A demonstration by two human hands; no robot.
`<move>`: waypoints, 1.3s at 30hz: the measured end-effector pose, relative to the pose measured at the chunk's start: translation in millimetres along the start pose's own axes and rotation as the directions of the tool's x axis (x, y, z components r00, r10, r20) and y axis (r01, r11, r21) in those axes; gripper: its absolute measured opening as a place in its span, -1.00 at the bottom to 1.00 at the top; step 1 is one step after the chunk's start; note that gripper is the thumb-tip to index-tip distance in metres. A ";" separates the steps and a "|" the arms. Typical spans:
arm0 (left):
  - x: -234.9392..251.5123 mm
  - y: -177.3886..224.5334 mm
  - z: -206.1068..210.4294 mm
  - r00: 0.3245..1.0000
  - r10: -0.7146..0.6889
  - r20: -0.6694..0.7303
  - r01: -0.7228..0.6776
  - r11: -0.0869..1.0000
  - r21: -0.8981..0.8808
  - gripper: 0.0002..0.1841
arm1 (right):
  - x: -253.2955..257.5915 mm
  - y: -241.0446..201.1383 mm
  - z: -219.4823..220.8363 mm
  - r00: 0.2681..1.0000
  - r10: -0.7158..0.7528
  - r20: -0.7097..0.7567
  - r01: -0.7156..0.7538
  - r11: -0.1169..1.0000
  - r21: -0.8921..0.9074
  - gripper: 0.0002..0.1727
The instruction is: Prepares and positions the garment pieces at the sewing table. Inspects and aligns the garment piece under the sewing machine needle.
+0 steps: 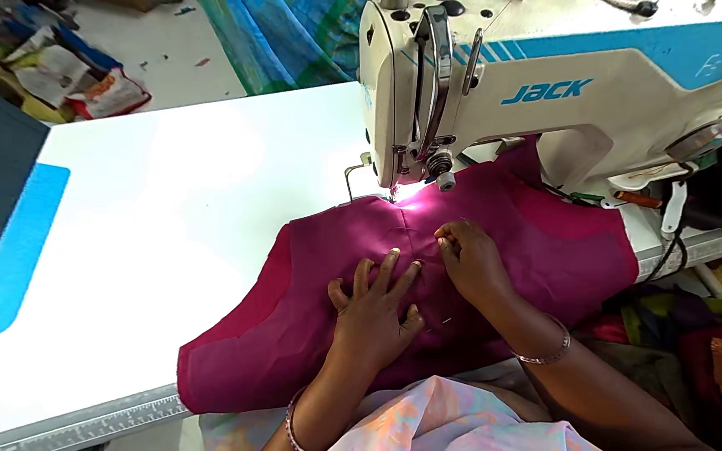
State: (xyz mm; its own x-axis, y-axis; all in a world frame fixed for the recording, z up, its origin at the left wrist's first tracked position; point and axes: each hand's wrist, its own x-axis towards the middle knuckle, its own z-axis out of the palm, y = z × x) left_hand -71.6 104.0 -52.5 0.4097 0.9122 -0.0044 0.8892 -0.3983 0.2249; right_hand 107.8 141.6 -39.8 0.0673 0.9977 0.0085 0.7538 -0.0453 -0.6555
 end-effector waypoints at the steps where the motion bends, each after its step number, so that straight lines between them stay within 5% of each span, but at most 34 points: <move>1: 0.1 -0.5 1.9 1.000 0.004 -0.021 -0.004 1.000 0.008 -0.39 | 0.7 0.2 -1.9 1.000 0.015 -0.005 -0.015 1.000 0.002 -0.78; 5: -1.4 -2.4 6.2 0.998 0.012 -0.065 -0.011 1.000 0.024 -0.36 | -1.3 4.0 -8.1 0.998 0.024 -0.056 -0.026 0.999 -0.030 -0.73; 8: -0.8 -2.2 3.1 1.000 0.004 -0.022 -0.004 1.000 0.003 -0.40 | -8.5 15.3 -2.8 0.964 -0.227 -0.140 0.222 0.974 -0.052 -0.75; 11: -0.2 -2.6 1.4 1.000 0.011 -0.003 -0.011 1.000 -0.005 -0.41 | -14.5 25.9 5.7 0.919 -0.395 -0.015 0.394 0.918 -0.033 -0.70; 16: -5.4 -18.4 3.7 0.997 0.014 -0.079 -0.018 0.998 -0.053 -0.43 | -9.8 40.7 -12.5 0.942 -0.315 0.114 0.319 0.948 -0.017 -0.61; 24: -29.9 -72.6 -16.1 0.951 -0.307 -0.024 0.306 0.951 -0.045 -0.33 | -21.0 48.3 -21.2 0.931 -0.325 0.167 0.341 0.937 -0.072 -0.49; 29: -36.2 -69.3 -41.7 0.930 -0.367 0.037 0.369 0.926 -0.081 -0.47 | -39.2 43.6 -23.8 0.936 -0.283 0.208 0.307 0.947 -0.091 -0.46; 32: -21.8 -48.3 -34.5 0.973 -0.226 -0.041 0.222 0.971 -0.088 -0.54 | -44.6 36.2 -19.2 0.944 -0.316 0.094 0.328 0.931 -0.160 -0.52; 36: 1.2 -11.1 0.9 0.991 0.090 -0.103 -0.105 0.983 -0.151 -0.55 | -42.0 21.4 8.0 0.844 -0.535 0.030 0.533 0.830 -0.165 -0.55; 39: 2.5 -5.2 16.1 0.987 0.098 -0.124 -0.112 0.988 -0.109 -0.48 | -39.0 23.4 19.7 0.852 -0.517 0.089 0.523 0.825 -0.215 -0.50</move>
State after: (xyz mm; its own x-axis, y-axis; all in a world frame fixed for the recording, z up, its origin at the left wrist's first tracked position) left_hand -71.9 106.8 -69.3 0.4665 0.8736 0.1388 0.8104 -0.4850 0.3287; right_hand 109.9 102.7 -70.3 -0.3901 0.8775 0.2788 0.7973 0.4734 -0.3743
